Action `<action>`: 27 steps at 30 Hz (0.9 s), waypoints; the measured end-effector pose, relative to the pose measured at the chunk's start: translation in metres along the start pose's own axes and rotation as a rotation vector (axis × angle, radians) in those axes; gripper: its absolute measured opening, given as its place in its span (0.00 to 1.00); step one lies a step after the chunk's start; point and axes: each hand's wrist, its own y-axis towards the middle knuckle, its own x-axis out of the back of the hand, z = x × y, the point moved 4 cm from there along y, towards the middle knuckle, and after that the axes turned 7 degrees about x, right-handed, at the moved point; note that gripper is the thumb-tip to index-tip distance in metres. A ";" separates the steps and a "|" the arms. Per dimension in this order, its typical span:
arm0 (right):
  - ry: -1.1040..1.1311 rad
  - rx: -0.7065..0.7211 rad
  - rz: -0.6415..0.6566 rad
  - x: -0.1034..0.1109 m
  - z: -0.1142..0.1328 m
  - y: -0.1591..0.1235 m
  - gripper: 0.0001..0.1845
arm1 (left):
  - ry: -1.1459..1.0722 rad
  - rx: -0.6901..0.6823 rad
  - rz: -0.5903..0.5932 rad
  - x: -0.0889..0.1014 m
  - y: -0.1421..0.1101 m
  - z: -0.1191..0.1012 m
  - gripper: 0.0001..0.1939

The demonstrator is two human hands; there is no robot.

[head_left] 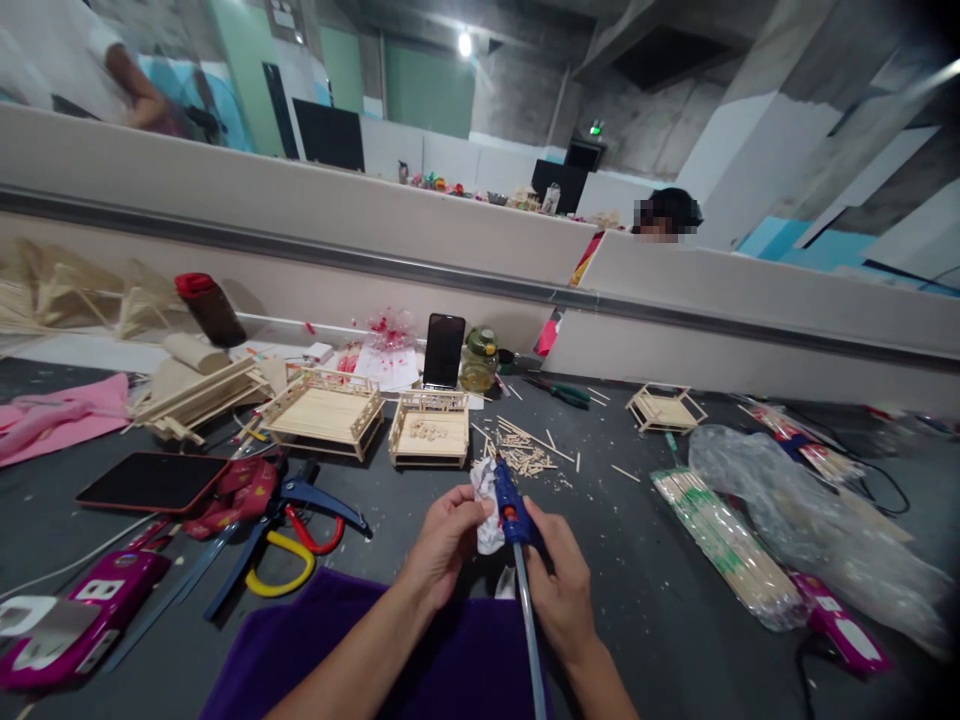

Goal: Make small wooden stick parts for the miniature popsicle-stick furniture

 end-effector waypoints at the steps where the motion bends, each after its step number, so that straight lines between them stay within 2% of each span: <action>1: 0.018 -0.017 -0.016 -0.002 0.000 -0.001 0.24 | 0.013 -0.048 -0.019 0.000 0.000 0.000 0.15; 6: -0.019 -0.028 -0.101 -0.007 0.001 -0.001 0.24 | 0.072 -0.262 -0.078 -0.001 -0.007 -0.004 0.16; 10: -0.139 0.132 -0.068 0.000 0.006 0.004 0.26 | 0.183 -0.411 -0.170 0.005 -0.015 -0.018 0.16; 15: -0.239 0.288 -0.003 0.009 0.010 0.006 0.30 | 0.485 -0.526 -0.188 0.000 -0.020 -0.035 0.11; 18: -0.214 0.302 -0.038 0.011 0.012 0.007 0.30 | 0.508 -0.478 -0.151 -0.004 -0.017 -0.034 0.10; 22: -0.129 0.263 -0.089 0.010 0.014 0.007 0.29 | 0.355 -0.292 -0.059 -0.005 -0.009 -0.021 0.09; 25: -0.015 0.174 -0.082 0.005 0.012 0.005 0.26 | 0.226 -0.190 -0.047 -0.002 -0.005 -0.010 0.09; 27: 0.055 0.058 -0.125 0.001 0.009 0.001 0.23 | 0.148 -0.131 -0.028 -0.001 -0.001 -0.004 0.10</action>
